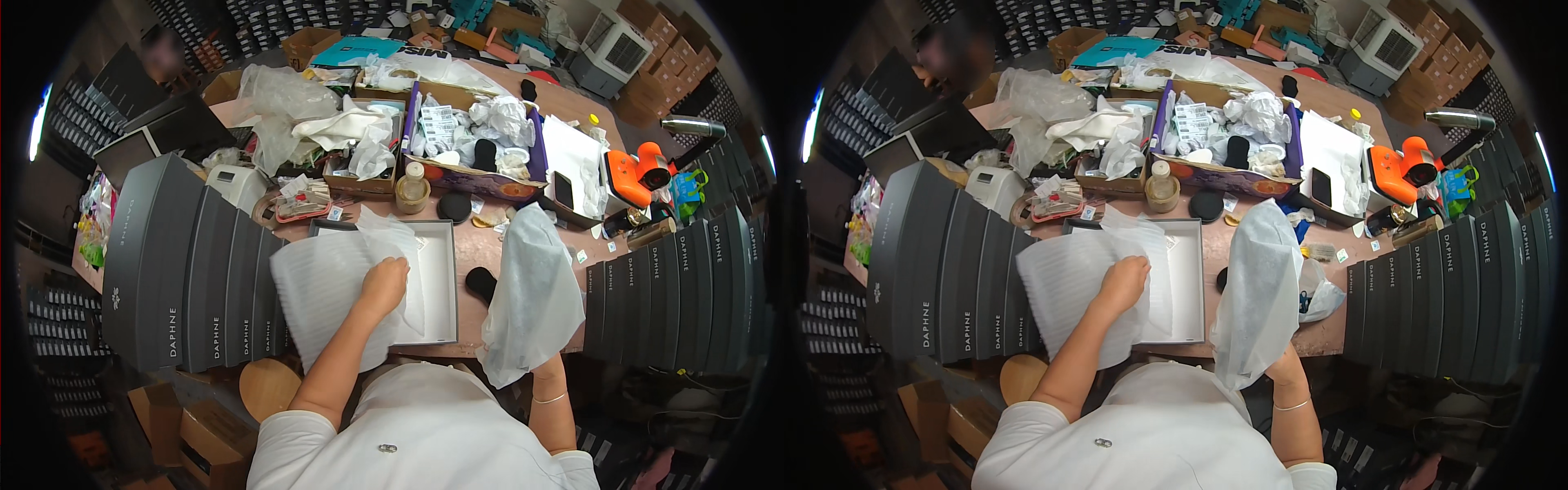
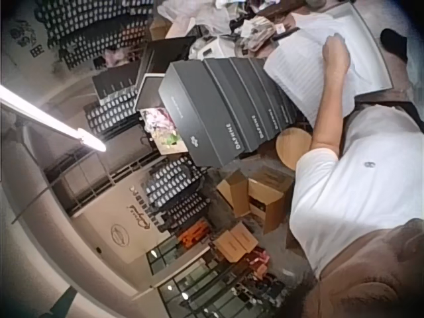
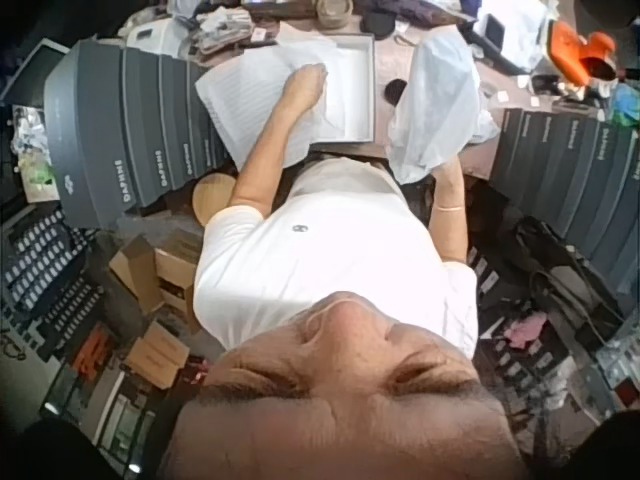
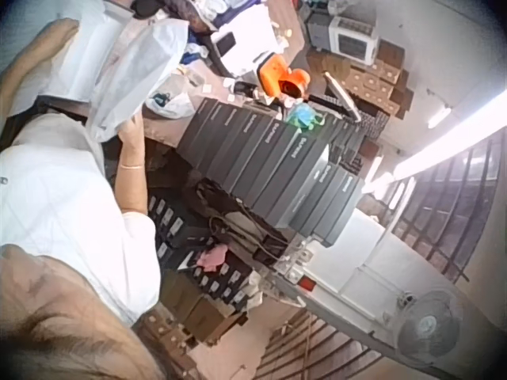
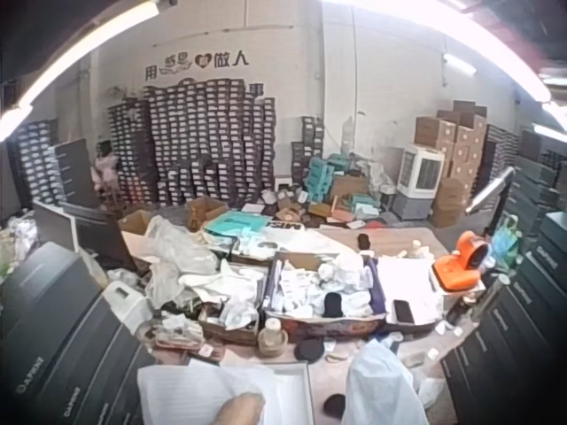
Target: Cleaning and packing a pair of high-heeled shoes into a branded box.
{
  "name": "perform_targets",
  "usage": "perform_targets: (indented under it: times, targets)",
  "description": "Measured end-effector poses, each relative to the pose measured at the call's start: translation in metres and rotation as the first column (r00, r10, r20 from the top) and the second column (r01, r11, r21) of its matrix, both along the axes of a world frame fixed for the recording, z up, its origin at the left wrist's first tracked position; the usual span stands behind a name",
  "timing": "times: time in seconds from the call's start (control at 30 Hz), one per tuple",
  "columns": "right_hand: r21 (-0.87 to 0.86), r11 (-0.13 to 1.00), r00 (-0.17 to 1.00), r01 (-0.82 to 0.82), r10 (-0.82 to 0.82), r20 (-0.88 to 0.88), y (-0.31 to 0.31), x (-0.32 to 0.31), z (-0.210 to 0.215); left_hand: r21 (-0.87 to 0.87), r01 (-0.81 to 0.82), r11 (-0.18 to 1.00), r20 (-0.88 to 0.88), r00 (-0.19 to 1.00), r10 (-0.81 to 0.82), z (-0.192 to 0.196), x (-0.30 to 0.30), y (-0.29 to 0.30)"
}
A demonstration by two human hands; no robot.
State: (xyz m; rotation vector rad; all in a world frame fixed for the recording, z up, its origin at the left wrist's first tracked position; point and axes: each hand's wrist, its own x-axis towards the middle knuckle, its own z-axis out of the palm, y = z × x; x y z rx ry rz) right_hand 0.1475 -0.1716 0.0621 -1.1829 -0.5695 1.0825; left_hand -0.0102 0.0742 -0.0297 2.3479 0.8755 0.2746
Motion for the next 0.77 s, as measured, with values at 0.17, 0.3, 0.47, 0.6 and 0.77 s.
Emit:
perform_targets:
  times: [0.17, 0.3, 0.47, 0.6, 0.77]
  targets:
    - [-0.014, 1.0, 0.992, -0.024, 0.022, -0.125, 0.005, -0.012, 0.004, -0.423, 0.238, 0.874, 0.628, 0.772, 0.094, 0.005, 0.07, -0.061]
    - [0.105, 0.969, 0.962, -0.224, 0.238, -0.138, 0.021, -0.018, -0.058, -0.032, 0.371, 0.928, 0.608, 0.744, -0.277, -0.045, 0.131, -0.125]
    - [-0.383, 0.873, 0.93, -0.302, 0.18, -0.321, 0.076, -0.009, -0.018, 0.214, 0.554, 0.804, 0.44, 0.68, -0.586, -0.038, 0.095, -0.174]
    - [-0.401, 0.824, 0.911, -0.401, 0.31, -0.273, 0.121, -0.02, -0.096, -0.47, 0.825, 0.314, 0.287, 0.479, -0.829, -0.04, 0.034, -0.176]
    - [-0.729, 0.648, 0.508, -0.221, 0.715, 0.481, 0.125, -0.049, -0.222, -0.846, 0.395, 0.357, 0.014, 0.687, -0.727, -0.035, -0.039, -0.11]
